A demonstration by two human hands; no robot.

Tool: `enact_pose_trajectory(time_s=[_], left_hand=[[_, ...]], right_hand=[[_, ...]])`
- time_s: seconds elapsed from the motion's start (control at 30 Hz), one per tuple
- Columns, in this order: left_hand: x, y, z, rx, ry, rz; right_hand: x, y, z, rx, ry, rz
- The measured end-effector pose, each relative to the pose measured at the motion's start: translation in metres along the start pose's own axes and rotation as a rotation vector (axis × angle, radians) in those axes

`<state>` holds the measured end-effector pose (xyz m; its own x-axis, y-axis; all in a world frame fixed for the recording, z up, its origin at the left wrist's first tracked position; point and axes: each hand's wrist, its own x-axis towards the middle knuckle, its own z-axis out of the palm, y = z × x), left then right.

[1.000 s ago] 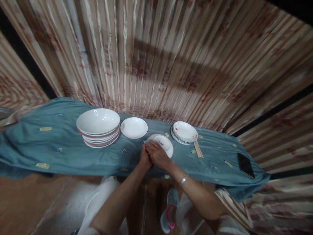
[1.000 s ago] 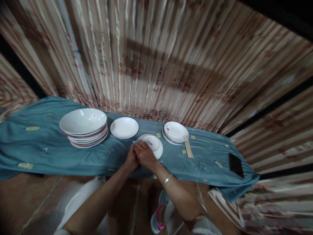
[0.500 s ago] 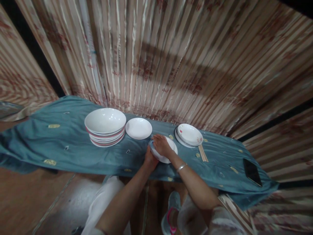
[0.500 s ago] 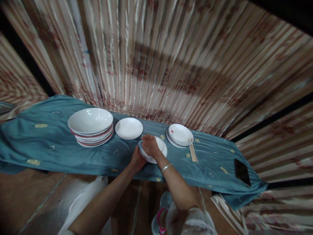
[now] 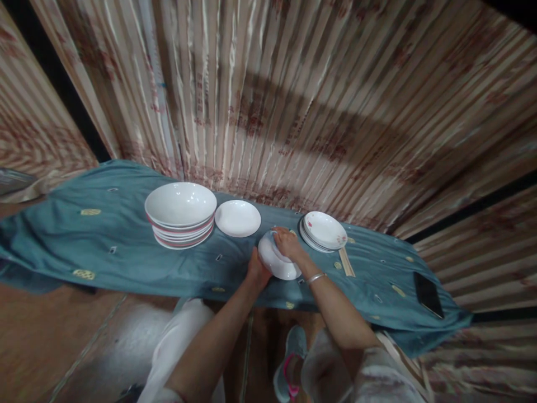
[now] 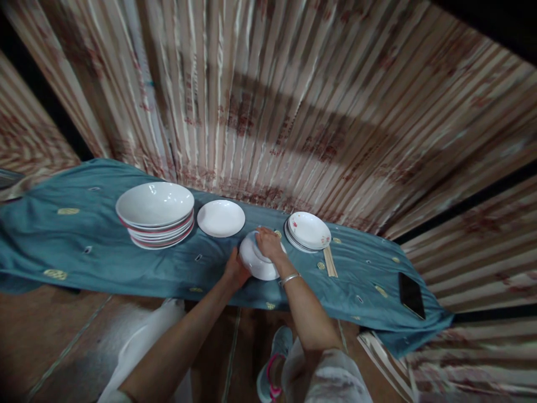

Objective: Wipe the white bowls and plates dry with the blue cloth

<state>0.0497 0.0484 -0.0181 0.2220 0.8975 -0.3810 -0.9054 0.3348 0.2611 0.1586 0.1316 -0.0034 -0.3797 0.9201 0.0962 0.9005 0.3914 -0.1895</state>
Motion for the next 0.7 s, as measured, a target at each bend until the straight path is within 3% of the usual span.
enact_pose_trajectory(time_s=[0.37,0.7], left_hand=[[-0.002,-0.002,0.004,-0.046,0.074,0.008],[0.004,-0.007,-0.001,-0.055,0.08,0.065]], right_hand=[[-0.03,0.039,0.011,0.015,0.117,0.163],[-0.062,0.039,0.031,0.066,0.234,0.32]])
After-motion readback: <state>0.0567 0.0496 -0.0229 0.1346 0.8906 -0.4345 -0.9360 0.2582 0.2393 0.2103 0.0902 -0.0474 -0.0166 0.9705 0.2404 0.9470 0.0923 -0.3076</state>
